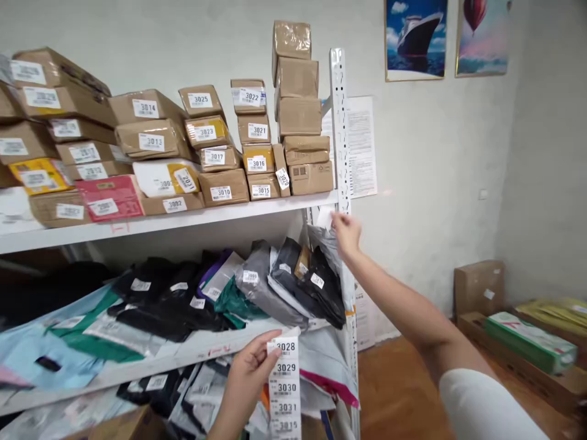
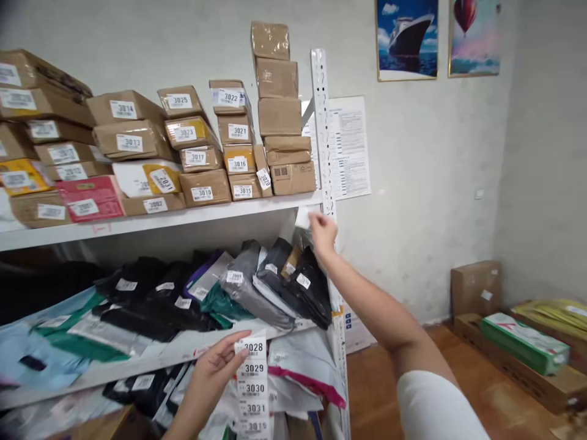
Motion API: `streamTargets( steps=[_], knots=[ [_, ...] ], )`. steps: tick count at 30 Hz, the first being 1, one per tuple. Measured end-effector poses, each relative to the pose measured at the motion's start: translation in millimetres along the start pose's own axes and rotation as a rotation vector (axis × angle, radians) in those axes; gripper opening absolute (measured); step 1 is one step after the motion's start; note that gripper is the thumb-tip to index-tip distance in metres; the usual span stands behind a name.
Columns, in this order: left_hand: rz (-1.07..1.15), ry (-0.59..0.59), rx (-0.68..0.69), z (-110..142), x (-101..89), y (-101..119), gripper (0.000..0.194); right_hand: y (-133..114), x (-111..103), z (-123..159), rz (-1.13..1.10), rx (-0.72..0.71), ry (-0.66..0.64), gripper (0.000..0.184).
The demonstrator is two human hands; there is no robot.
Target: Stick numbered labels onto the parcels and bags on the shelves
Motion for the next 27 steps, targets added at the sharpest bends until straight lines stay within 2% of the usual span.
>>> streamTargets(
  steps=[1,2,4,5,6,8,10,12,15,17,18,19,21,22,24,27],
  knots=[
    [-0.009,0.024,-0.002,-19.5,-6.1,3.4,0.048,-8.7,-5.7,-35.3,0.027,-0.087,0.154,0.040],
    [-0.015,0.044,0.002,-38.4,-11.8,7.5,0.047,-28.7,-12.9,-58.8,0.136,-0.309,0.351,0.037],
    [-0.037,0.067,0.042,-75.6,-20.7,19.3,0.044,-55.9,-0.8,-84.0,0.371,-0.657,0.512,0.028],
    [-0.057,0.074,0.079,-93.8,-24.0,27.4,0.041,-62.5,14.1,-89.6,0.497,-0.792,0.511,0.024],
    [-0.082,0.074,0.133,-111.5,-26.0,37.4,0.038,-63.2,32.1,-94.0,0.609,-0.878,0.455,0.022],
    [-0.121,0.070,0.262,-143.9,-26.8,61.0,0.033,-54.0,67.5,-97.5,0.777,-0.963,0.294,0.021],
    [-0.057,0.036,0.332,-172.1,-23.0,82.3,0.030,-42.1,93.0,-95.4,0.851,-1.004,0.163,0.022],
    [0.119,-0.028,0.281,-196.2,-15.6,96.4,0.032,-36.3,104.9,-91.7,0.866,-1.028,0.118,0.024],
    [0.341,-0.111,0.167,-221.3,-1.3,114.0,0.040,-42.7,109.0,-77.5,0.873,-1.056,0.110,0.026],
    [0.353,-0.147,0.161,-233.8,7.0,125.8,0.042,-54.3,111.4,-56.0,0.781,-1.045,0.027,0.032],
    [0.344,-0.178,0.172,-239.8,11.8,130.9,0.041,-60.1,115.1,-41.9,0.693,-1.018,-0.066,0.033],
    [0.330,-0.215,0.193,-245.9,17.1,135.6,0.039,-64.9,118.6,-28.1,0.581,-0.950,-0.161,0.033],
    [0.297,-0.289,0.277,-257.3,27.3,145.1,0.033,-66.0,137.5,2.3,0.408,-0.768,-0.466,0.035],
    [0.265,-0.317,0.331,-262.5,31.9,149.9,0.029,-65.1,142.4,13.1,0.386,-0.672,-0.513,0.035],
    [0.187,-0.349,0.419,-271.9,40.7,157.6,0.025,-61.0,142.5,22.0,0.294,-0.480,-0.492,0.034],
    [0.091,-0.303,0.498,-283.4,50.2,168.6,0.035,-48.3,129.2,9.8,0.061,-0.208,-0.360,0.029]
  ],
)
Point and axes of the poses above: each hand's wrist, its own z-axis away from the middle knuckle, its own x-axis out of the palm, y = z × x, the point moved 8 cm from there along -z, towards the middle knuckle, and after that the axes turned 10 degrees about z, right-handed, at the moved point
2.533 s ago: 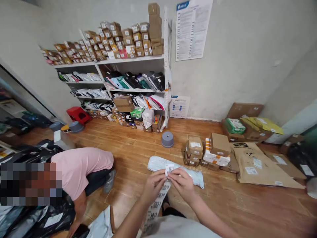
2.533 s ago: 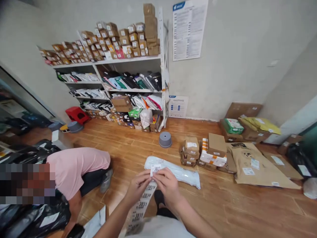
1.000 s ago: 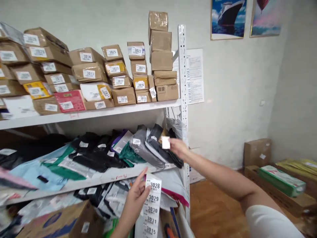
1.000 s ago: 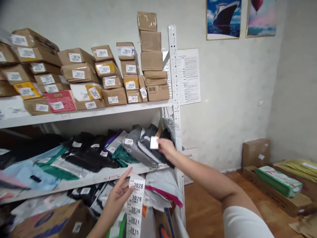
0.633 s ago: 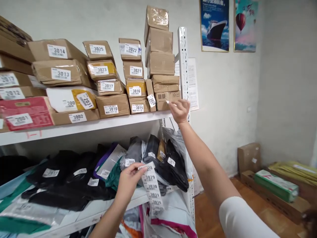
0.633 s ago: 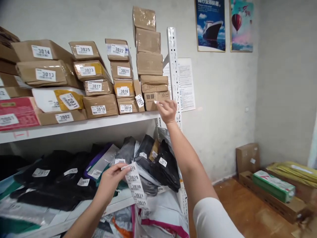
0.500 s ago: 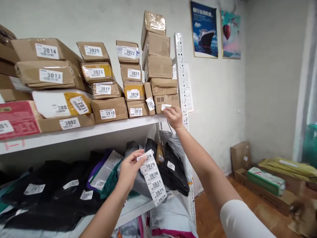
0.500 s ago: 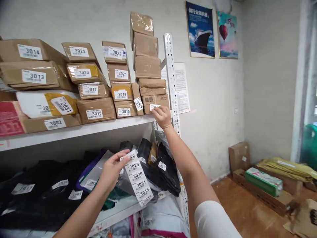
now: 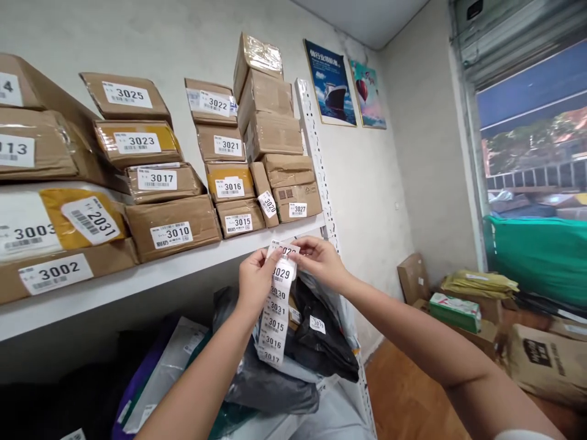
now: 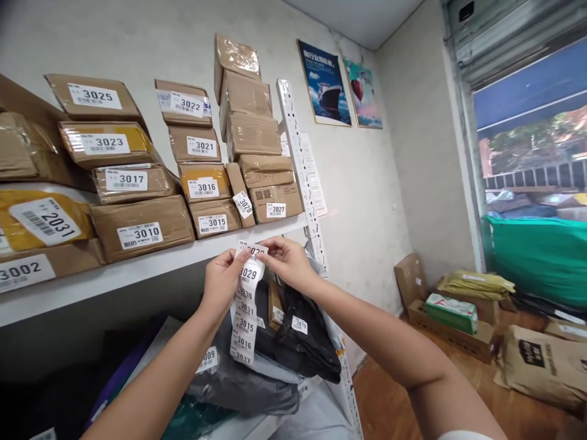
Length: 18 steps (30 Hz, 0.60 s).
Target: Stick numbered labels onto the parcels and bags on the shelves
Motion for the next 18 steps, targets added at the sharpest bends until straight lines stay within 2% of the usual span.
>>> streamTargets(
  steps=[2,3,5,6,11,13,15,18],
  knots=[
    [-0.022,0.031,0.045,-10.1,5.9,5.7,0.042,6.2,-11.7,-9.6,-0.070,0.054,0.065,0.027],
    [-0.003,0.027,0.059,-15.1,11.3,8.4,0.039,5.9,-18.7,-15.7,-0.052,0.045,0.105,0.026],
    [0.079,-0.020,0.063,-25.5,26.1,12.1,0.029,-0.5,-32.5,-29.1,0.015,-0.021,0.192,0.023],
    [0.117,-0.037,0.059,-31.0,32.9,13.2,0.030,-4.7,-38.2,-36.6,0.042,-0.057,0.227,0.022],
    [0.245,0.014,0.009,-55.8,50.8,11.8,0.033,-26.5,-60.9,-92.3,0.133,-0.230,0.315,0.017],
    [0.166,-0.004,0.000,-59.3,56.5,12.6,0.034,-32.6,-77.2,-121.0,0.197,-0.295,0.407,0.014],
    [-0.006,-0.038,0.036,-57.7,61.0,17.7,0.030,-31.8,-93.0,-150.3,0.285,-0.292,0.477,0.010],
    [-0.193,-0.082,0.145,-50.3,64.7,29.0,0.028,-26.7,-103.1,-183.2,0.499,-0.257,0.463,0.005]
  ],
)
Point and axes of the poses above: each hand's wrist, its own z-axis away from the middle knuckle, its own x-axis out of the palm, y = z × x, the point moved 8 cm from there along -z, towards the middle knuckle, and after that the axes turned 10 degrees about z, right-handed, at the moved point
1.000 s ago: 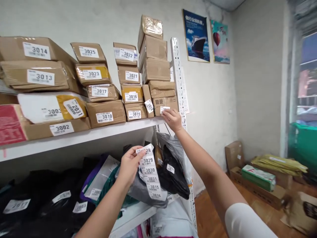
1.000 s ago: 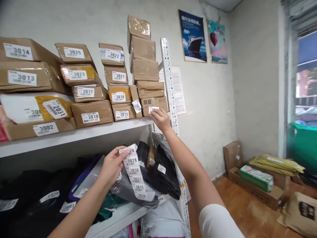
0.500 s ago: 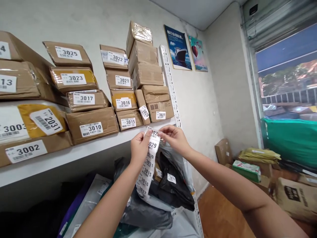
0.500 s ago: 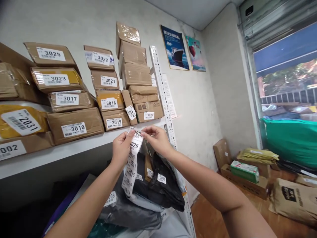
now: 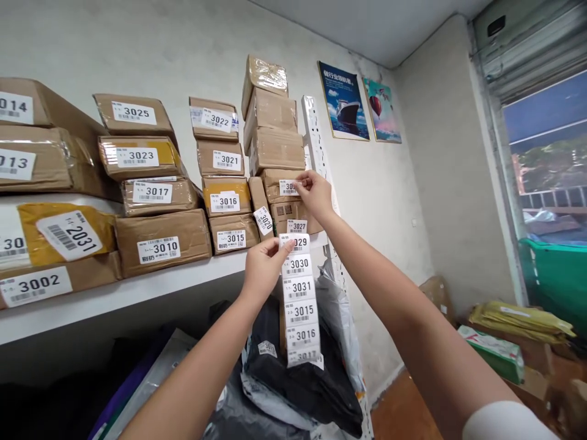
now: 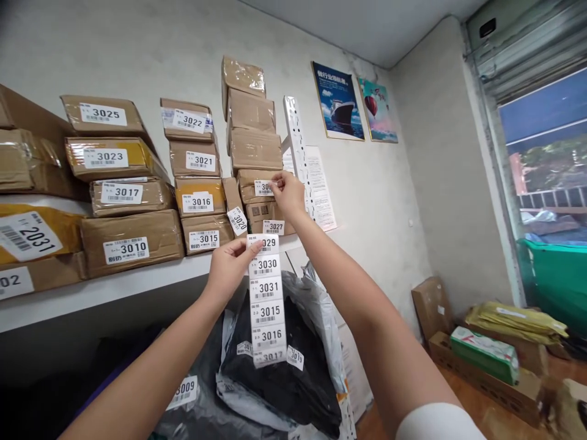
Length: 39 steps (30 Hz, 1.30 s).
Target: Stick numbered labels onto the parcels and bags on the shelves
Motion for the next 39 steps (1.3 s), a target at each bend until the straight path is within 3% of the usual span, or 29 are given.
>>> streamTargets(
  steps=[2,4,6,9,11,13,15,18,24,30,33,35,36,38,39],
  knots=[
    [-0.059,-0.003,0.055,2.6,-1.8,5.1,0.031,-2.5,2.3,-5.6,0.141,-0.096,-0.010,0.007],
    [-0.114,0.004,0.093,2.3,-4.6,7.3,0.032,-7.0,0.2,-3.1,0.277,-0.176,0.003,0.023],
    [-0.260,0.003,0.182,-0.2,-5.1,13.1,0.030,-3.1,-6.4,0.2,0.390,-0.149,0.036,0.049],
    [-0.667,-0.058,0.460,-2.3,8.5,27.8,0.025,12.9,-20.9,2.3,0.445,-0.064,0.151,0.072],
    [-0.973,-0.148,0.647,-1.7,25.4,26.5,0.022,26.4,-19.7,1.8,0.398,-0.067,0.157,0.073],
    [-1.217,-0.220,0.753,-3.1,37.7,13.3,0.022,40.5,-5.8,1.2,0.301,-0.093,0.049,0.068],
    [-1.355,-0.242,0.786,-6.7,41.9,-3.0,0.023,51.1,9.3,2.7,0.190,-0.115,-0.061,0.066],
    [-1.429,-0.238,0.798,-9.8,42.1,-20.9,0.025,57.5,17.9,6.0,0.089,-0.132,-0.086,0.066],
    [-1.429,-0.282,0.785,-10.1,42.1,-33.1,0.032,57.7,23.0,7.8,0.059,-0.134,-0.061,0.063],
    [-1.306,-0.229,0.751,-12.4,41.2,-30.1,0.025,62.4,30.5,4.6,0.063,-0.135,-0.092,0.068],
    [-1.117,-0.164,0.752,-6.2,41.0,-8.6,0.019,50.1,9.2,19.8,0.070,-0.167,-0.013,0.070],
    [-0.892,-0.125,0.700,-0.4,38.7,9.8,0.019,33.4,-14.0,44.6,0.022,-0.204,0.049,0.061],
    [-0.764,-0.103,0.645,1.9,36.5,17.1,0.020,23.7,-21.9,60.4,-0.053,-0.228,0.015,0.052],
    [-0.529,-0.057,0.492,5.5,32.4,23.6,0.025,5.2,-20.7,96.2,-0.291,-0.245,-0.263,0.036],
    [-0.434,-0.037,0.412,7.2,31.5,22.9,0.027,2.7,-21.9,111.6,-0.363,-0.182,-0.337,0.032]
  ],
)
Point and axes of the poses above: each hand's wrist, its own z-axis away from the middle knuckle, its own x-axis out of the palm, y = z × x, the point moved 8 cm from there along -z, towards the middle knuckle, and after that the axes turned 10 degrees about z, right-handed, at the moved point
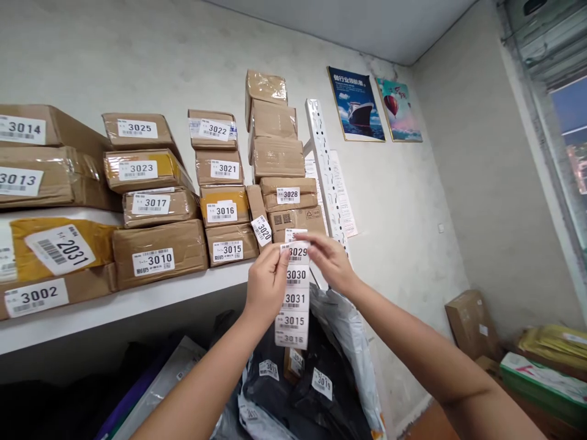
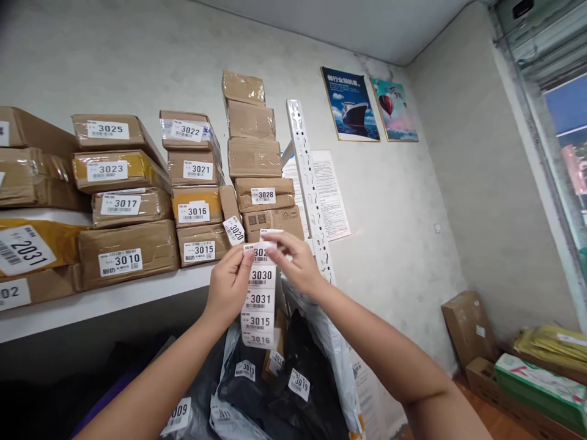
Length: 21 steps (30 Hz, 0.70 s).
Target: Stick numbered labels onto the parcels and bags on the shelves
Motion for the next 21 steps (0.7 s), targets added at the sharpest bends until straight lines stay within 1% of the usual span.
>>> streamTargets(
  steps=[2,4,6,7,9,10,12,13,14,15,16,18,19,21],
  knots=[
    [0.156,0.044,-0.131,5.4,1.9,-3.2,0.027,-2.8,2.5,21.2,-0.117,0.114,0.011,0.026],
    [0.298,0.118,-0.227,10.9,3.2,-10.1,0.024,2.2,2.0,30.5,-0.239,0.218,0.067,0.024],
    [0.386,0.198,-0.294,14.7,2.4,-18.5,0.023,9.8,5.0,30.1,-0.383,0.312,0.074,0.023],
    [0.397,0.227,-0.317,15.5,1.4,-22.1,0.022,12.7,6.1,27.9,-0.429,0.350,0.074,0.024],
    [0.367,0.251,-0.344,14.3,-0.8,-26.7,0.024,13.5,4.4,21.6,-0.439,0.374,0.096,0.024],
    [0.374,0.252,-0.354,12.5,-1.3,-28.5,0.025,10.9,2.2,18.1,-0.412,0.358,0.115,0.022],
    [0.483,0.252,-0.365,6.9,-0.2,-31.5,0.020,1.0,-3.8,10.6,-0.305,0.283,0.168,0.017],
    [0.566,0.251,-0.370,3.1,1.1,-32.9,0.021,-5.3,-7.2,6.3,-0.235,0.235,0.204,0.015],
    [0.646,0.256,-0.376,-1.0,2.1,-34.5,0.027,-11.9,-10.2,1.0,-0.162,0.184,0.240,0.012],
    [0.700,0.272,-0.378,-5.4,1.7,-36.0,0.030,-18.3,-12.1,-6.3,-0.089,0.134,0.267,0.011],
    [0.724,0.298,-0.378,-9.9,-0.3,-37.5,0.030,-23.7,-12.7,-16.4,-0.024,0.086,0.279,0.009],
    [0.721,0.334,-0.391,-17.7,-4.7,-40.5,0.026,-28.1,-13.5,-45.9,0.041,0.018,0.293,0.009],
    [0.702,0.330,-0.408,-20.4,-5.9,-41.8,0.027,-27.2,-15.8,-64.9,0.061,-0.002,0.311,0.010],
    [0.646,0.266,-0.481,-20.9,-4.1,-44.8,0.030,-20.1,-28.2,-106.2,0.086,-0.006,0.411,0.016]
  ],
)
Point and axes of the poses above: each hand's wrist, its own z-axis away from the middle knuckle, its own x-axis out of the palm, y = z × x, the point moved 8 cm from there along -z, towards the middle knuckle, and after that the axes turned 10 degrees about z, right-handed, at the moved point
